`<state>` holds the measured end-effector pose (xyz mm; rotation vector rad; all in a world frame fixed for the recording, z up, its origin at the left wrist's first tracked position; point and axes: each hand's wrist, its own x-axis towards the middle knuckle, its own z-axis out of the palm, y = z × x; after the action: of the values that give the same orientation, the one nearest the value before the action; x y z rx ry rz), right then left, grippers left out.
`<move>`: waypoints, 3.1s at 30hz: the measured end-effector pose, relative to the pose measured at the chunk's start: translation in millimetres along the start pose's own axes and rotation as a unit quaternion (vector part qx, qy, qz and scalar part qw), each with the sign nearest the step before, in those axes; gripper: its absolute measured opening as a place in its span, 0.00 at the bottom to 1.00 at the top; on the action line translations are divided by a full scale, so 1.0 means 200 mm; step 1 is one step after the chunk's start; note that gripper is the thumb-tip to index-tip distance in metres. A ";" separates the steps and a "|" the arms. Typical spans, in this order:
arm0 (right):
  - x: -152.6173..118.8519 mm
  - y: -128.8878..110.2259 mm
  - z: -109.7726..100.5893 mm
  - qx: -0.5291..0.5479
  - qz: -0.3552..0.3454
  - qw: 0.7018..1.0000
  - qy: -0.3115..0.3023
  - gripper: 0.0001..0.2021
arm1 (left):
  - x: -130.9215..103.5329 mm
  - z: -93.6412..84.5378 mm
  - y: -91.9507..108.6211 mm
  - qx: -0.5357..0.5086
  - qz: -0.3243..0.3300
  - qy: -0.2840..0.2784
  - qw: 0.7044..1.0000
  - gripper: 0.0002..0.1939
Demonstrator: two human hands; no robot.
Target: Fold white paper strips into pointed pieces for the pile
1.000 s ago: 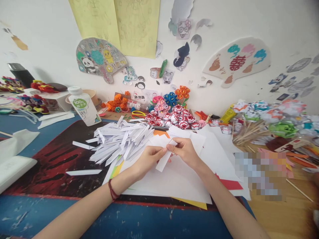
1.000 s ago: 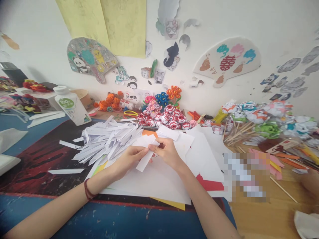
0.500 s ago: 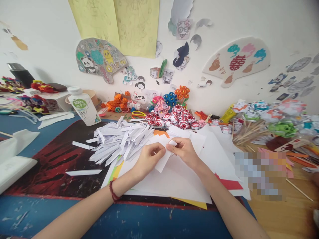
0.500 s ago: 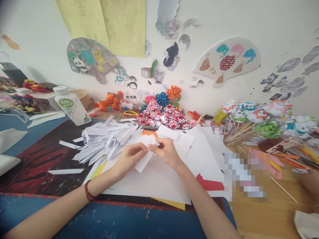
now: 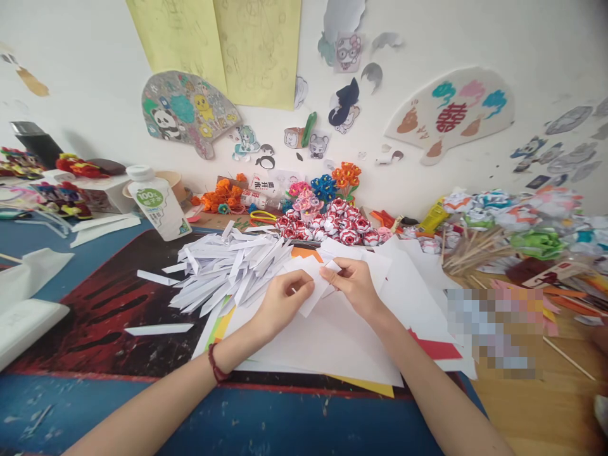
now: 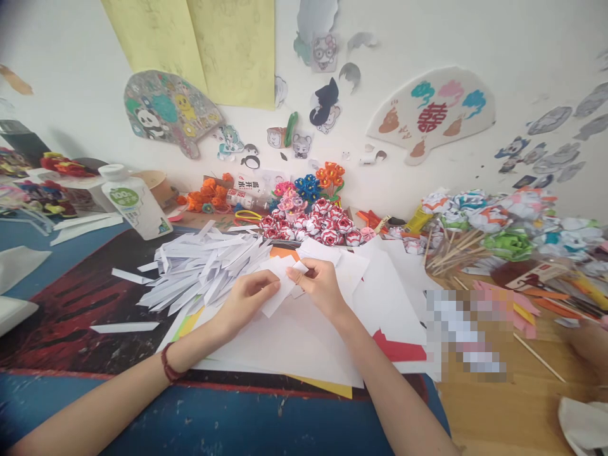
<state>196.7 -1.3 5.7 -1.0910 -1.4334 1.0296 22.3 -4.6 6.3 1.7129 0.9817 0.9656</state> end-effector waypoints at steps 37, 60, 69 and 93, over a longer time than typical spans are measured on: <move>0.05 0.02 -0.07 0.059 -0.032 0.989 0.134 0.16 | 0.01 -0.07 0.02 0.057 0.014 0.054 0.997 0.12; 0.02 0.01 -0.02 0.041 0.053 0.993 -0.093 0.10 | 0.04 -0.13 0.03 -0.057 -0.043 0.074 0.995 0.21; 0.03 0.02 -0.02 0.088 0.057 0.993 -0.058 0.09 | 0.03 -0.11 0.01 -0.099 0.015 0.018 0.995 0.13; 0.00 0.01 0.01 0.106 0.071 0.980 -0.155 0.10 | 0.03 -0.09 -0.01 -0.123 0.020 0.016 0.992 0.14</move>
<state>195.9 -0.3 3.2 -0.9153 -1.4609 1.4708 8.0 7.7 11.8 1.5191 0.8147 1.0954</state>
